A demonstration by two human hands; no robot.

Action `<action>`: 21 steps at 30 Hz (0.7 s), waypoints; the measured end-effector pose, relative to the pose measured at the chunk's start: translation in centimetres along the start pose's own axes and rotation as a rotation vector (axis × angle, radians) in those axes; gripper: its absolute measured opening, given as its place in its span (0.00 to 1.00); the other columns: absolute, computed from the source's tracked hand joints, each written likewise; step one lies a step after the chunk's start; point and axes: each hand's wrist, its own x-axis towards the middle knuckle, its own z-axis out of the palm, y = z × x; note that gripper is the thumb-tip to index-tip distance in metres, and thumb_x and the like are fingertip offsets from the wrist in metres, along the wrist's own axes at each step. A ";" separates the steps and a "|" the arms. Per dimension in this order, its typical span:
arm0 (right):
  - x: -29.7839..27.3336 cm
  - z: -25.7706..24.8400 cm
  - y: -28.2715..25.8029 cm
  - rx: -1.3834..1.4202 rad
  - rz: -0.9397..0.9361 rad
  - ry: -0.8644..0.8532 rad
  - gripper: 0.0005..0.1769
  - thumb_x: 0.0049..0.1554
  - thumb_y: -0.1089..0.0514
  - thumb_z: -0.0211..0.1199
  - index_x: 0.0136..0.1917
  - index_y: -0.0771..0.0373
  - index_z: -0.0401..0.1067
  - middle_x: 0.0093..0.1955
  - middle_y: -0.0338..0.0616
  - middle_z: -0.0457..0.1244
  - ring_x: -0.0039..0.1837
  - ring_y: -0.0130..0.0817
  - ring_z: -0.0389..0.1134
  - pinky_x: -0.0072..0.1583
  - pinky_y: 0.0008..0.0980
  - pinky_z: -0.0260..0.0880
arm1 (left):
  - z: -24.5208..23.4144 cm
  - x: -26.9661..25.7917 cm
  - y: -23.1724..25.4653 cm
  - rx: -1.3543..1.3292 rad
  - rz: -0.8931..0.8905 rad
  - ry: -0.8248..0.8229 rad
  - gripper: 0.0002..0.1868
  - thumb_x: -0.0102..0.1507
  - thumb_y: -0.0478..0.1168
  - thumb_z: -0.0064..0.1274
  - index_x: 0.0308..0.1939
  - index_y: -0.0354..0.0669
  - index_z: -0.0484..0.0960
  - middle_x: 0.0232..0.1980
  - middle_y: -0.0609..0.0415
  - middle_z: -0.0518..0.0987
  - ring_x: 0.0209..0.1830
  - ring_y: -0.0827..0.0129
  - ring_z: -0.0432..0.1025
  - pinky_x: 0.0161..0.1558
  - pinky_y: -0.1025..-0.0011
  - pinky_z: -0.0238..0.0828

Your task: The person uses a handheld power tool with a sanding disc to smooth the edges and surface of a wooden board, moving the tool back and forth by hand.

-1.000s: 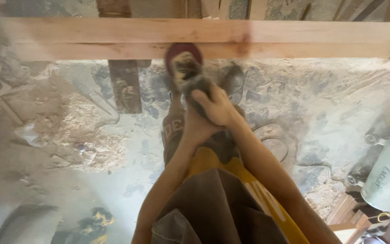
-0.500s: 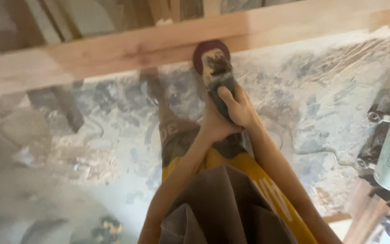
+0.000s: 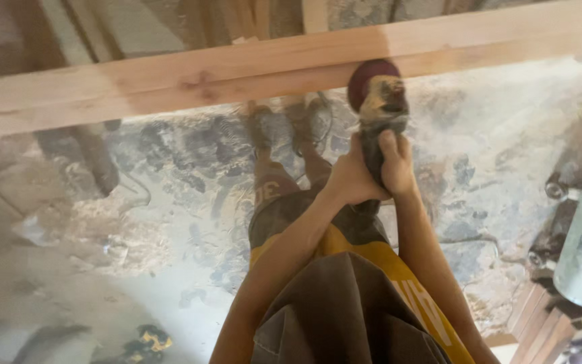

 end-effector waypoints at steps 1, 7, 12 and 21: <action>0.0 1.5 0.5 -0.085 0.005 -0.004 0.18 0.69 0.53 0.53 0.60 0.70 0.72 0.52 0.42 0.67 0.52 0.28 0.66 0.54 0.30 0.69 | -0.9 -1.1 -1.0 -0.039 -0.011 0.033 0.69 0.34 0.53 0.74 0.71 0.33 0.50 0.50 0.37 0.83 0.50 0.44 0.80 0.52 0.58 0.79; -1.9 13.5 0.7 -0.467 -0.035 -0.208 0.23 0.64 0.50 0.56 0.64 0.69 0.71 0.54 0.52 0.70 0.56 0.39 0.70 0.59 0.38 0.70 | -7.7 -7.0 -7.2 -0.020 0.280 0.301 0.62 0.42 0.48 0.80 0.72 0.40 0.57 0.64 0.38 0.75 0.61 0.50 0.76 0.58 0.59 0.76; -1.8 23.3 -1.3 -0.519 -0.242 -0.445 0.34 0.66 0.44 0.57 0.73 0.73 0.59 0.64 0.65 0.66 0.67 0.59 0.67 0.66 0.48 0.65 | -13.0 -11.1 -10.0 -0.360 0.200 0.452 0.58 0.45 0.42 0.77 0.72 0.39 0.57 0.65 0.44 0.73 0.63 0.57 0.74 0.61 0.62 0.76; -1.9 20.9 -3.3 -0.576 -0.104 -0.386 0.33 0.63 0.43 0.55 0.73 0.68 0.64 0.64 0.61 0.69 0.69 0.52 0.70 0.69 0.43 0.66 | -11.7 -10.2 -8.7 -0.421 0.145 0.391 0.57 0.42 0.44 0.78 0.70 0.40 0.61 0.64 0.46 0.78 0.62 0.57 0.77 0.60 0.62 0.77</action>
